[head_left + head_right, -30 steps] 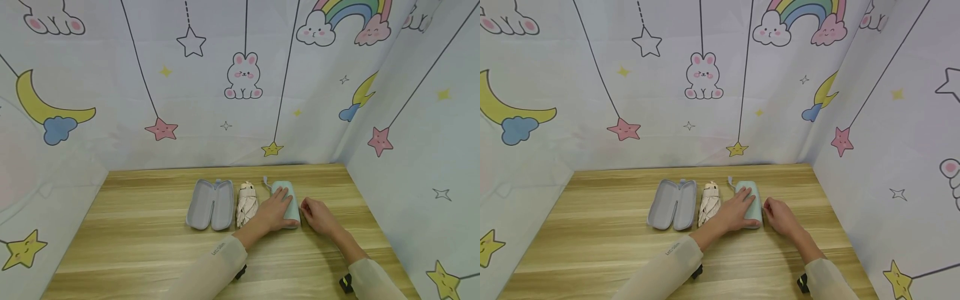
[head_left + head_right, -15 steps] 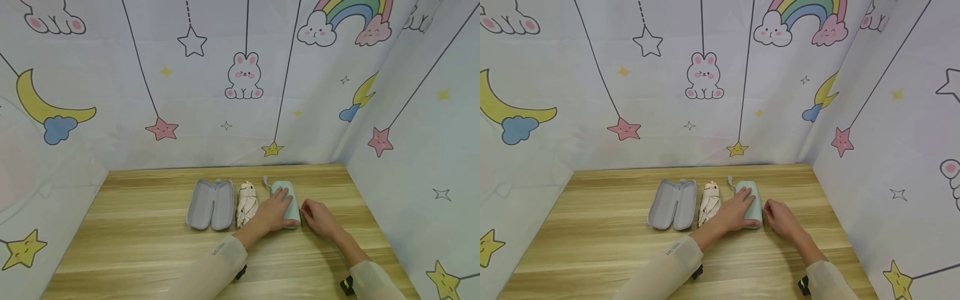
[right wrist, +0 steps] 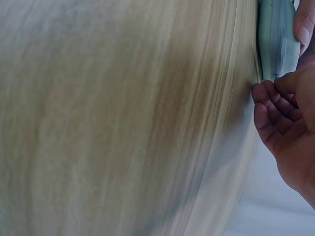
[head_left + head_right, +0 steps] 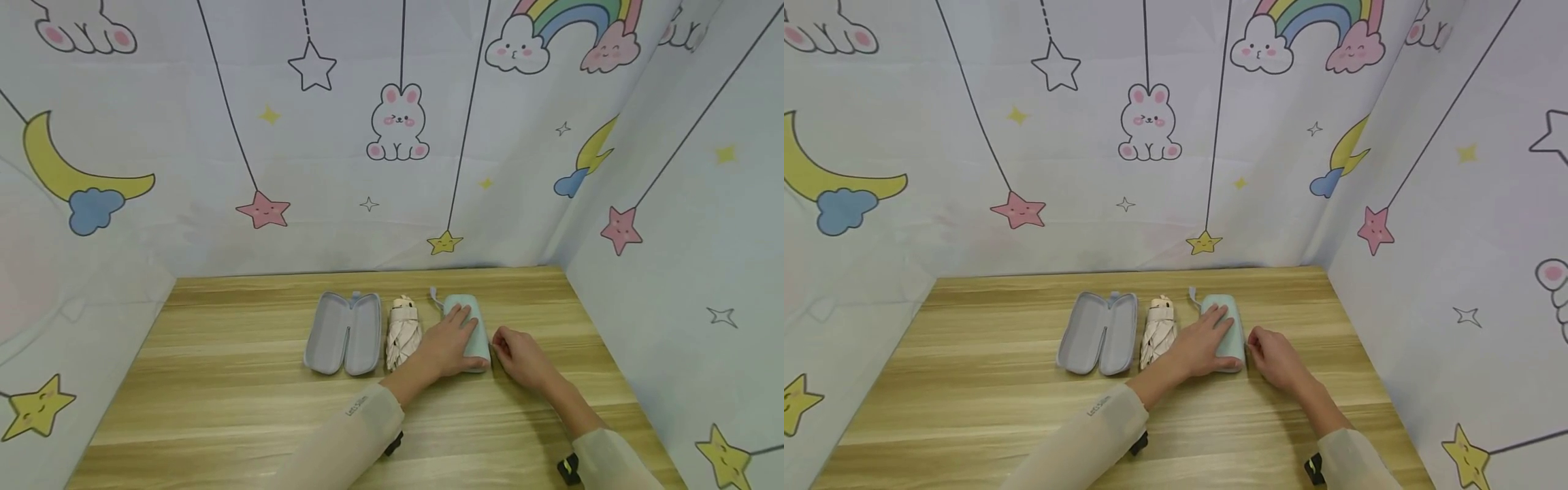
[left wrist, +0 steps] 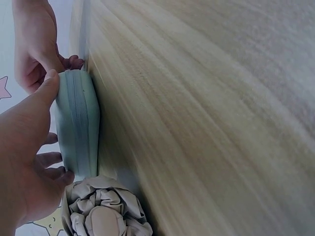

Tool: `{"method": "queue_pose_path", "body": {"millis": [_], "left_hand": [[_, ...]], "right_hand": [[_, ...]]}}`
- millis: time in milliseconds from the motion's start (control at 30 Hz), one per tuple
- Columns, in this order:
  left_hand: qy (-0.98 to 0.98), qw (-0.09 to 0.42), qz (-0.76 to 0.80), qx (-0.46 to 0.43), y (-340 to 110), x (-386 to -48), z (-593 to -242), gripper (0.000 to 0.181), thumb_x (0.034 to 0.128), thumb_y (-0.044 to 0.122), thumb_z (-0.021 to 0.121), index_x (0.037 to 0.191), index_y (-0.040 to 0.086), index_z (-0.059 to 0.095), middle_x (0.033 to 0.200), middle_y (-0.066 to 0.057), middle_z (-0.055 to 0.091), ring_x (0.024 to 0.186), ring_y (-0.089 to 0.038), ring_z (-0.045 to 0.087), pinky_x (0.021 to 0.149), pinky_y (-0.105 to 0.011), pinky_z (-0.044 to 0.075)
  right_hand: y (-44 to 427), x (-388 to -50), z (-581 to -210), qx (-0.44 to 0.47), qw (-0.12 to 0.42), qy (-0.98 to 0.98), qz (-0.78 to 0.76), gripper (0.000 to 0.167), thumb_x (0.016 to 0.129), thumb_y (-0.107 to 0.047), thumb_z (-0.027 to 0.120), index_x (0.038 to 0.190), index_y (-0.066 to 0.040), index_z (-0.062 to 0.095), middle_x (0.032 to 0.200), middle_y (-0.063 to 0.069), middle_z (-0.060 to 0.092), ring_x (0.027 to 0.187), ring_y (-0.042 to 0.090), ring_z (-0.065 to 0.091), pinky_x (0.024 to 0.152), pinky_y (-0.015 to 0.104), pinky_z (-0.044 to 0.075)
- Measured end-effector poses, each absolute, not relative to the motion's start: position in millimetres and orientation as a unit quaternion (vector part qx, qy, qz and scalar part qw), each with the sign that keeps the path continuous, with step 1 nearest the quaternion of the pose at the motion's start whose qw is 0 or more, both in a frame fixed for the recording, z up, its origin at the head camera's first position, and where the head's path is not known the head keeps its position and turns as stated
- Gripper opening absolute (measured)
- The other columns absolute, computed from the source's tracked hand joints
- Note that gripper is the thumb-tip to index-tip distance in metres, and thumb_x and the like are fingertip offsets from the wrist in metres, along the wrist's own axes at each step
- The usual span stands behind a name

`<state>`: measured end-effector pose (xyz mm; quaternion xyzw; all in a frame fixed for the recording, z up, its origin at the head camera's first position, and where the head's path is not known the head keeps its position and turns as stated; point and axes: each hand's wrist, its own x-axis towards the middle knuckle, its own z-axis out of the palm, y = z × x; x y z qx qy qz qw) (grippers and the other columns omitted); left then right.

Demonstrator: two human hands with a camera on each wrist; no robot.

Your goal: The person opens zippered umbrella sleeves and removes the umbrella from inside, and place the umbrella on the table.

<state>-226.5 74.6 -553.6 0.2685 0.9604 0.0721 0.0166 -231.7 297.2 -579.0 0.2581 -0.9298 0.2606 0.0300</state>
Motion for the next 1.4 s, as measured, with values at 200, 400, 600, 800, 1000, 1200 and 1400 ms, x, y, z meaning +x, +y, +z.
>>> {"method": "queue_pose_path", "body": {"millis": [200,400,600,800,1000,1200,1400], "left_hand": [[0.96,0.009,0.075,0.271,73.9,-226.2,-554.6,0.094,0.0942,0.077,0.057,0.163,0.016,0.042,0.174,-0.009,0.026,0.161,-0.026,0.02,0.121,-0.037,0.038],[0.959,-0.002,0.072,0.274,72.8,-226.5,-555.4,0.092,0.0951,0.077,0.055,0.163,0.015,0.043,0.173,-0.01,0.027,0.161,-0.028,0.022,0.121,-0.038,0.039],[0.959,-0.002,0.069,0.275,73.1,-227.1,-554.5,0.092,0.0957,0.077,0.054,0.163,0.015,0.042,0.173,-0.01,0.026,0.161,-0.028,0.022,0.121,-0.037,0.038],[0.96,-0.007,0.068,0.273,73.4,-229.0,-558.7,0.092,0.0953,0.078,0.053,0.163,0.016,0.042,0.173,-0.009,0.026,0.161,-0.027,0.022,0.12,-0.038,0.04],[0.96,-0.009,0.065,0.273,74.6,-229.8,-561.1,0.092,0.0953,0.078,0.053,0.163,0.017,0.042,0.173,-0.009,0.026,0.161,-0.027,0.021,0.12,-0.037,0.04],[0.96,-0.008,0.061,0.273,75.3,-229.4,-561.4,0.093,0.0953,0.078,0.052,0.163,0.016,0.042,0.174,-0.009,0.025,0.161,-0.027,0.021,0.121,-0.037,0.038],[0.96,-0.01,0.061,0.274,74.8,-228.5,-560.4,0.092,0.0957,0.078,0.053,0.163,0.016,0.042,0.173,-0.009,0.026,0.161,-0.027,0.021,0.122,-0.037,0.038]], "right_hand": [[297.7,-230.9,-577.5,0.263,0.019,-0.931,0.252,0.005,0.101,-0.001,0.066,0.097,-0.004,0.067,0.078,-0.007,0.058,0.069,0.006,0.051,0.062,0.028,0.048],[297.8,-228.4,-575.5,0.265,0.011,-0.929,0.26,0.005,0.101,0.0,0.067,0.097,-0.004,0.067,0.079,-0.007,0.058,0.069,0.006,0.052,0.063,0.028,0.049],[299.3,-225.1,-573.2,0.271,0.009,-0.928,0.256,0.006,0.1,0.001,0.067,0.097,-0.005,0.066,0.079,-0.007,0.059,0.07,0.006,0.052,0.063,0.028,0.049],[299.9,-221.8,-571.5,0.275,-0.001,-0.926,0.259,0.006,0.101,-0.001,0.065,0.096,-0.003,0.066,0.08,-0.006,0.06,0.07,0.006,0.052,0.063,0.027,0.049],[301.1,-220.5,-572.6,0.279,0.001,-0.925,0.258,0.006,0.099,0.001,0.067,0.096,-0.004,0.067,0.08,-0.007,0.059,0.07,0.006,0.052,0.063,0.027,0.049],[302.8,-218.3,-573.0,0.286,0.001,-0.924,0.255,0.006,0.1,0.0,0.066,0.096,-0.005,0.067,0.081,-0.007,0.06,0.07,0.005,0.053,0.063,0.027,0.05],[302.7,-216.3,-571.3,0.29,-0.001,-0.925,0.247,0.004,0.099,0.0,0.068,0.096,-0.003,0.067,0.081,-0.007,0.061,0.07,0.005,0.053,0.063,0.027,0.05]]}}
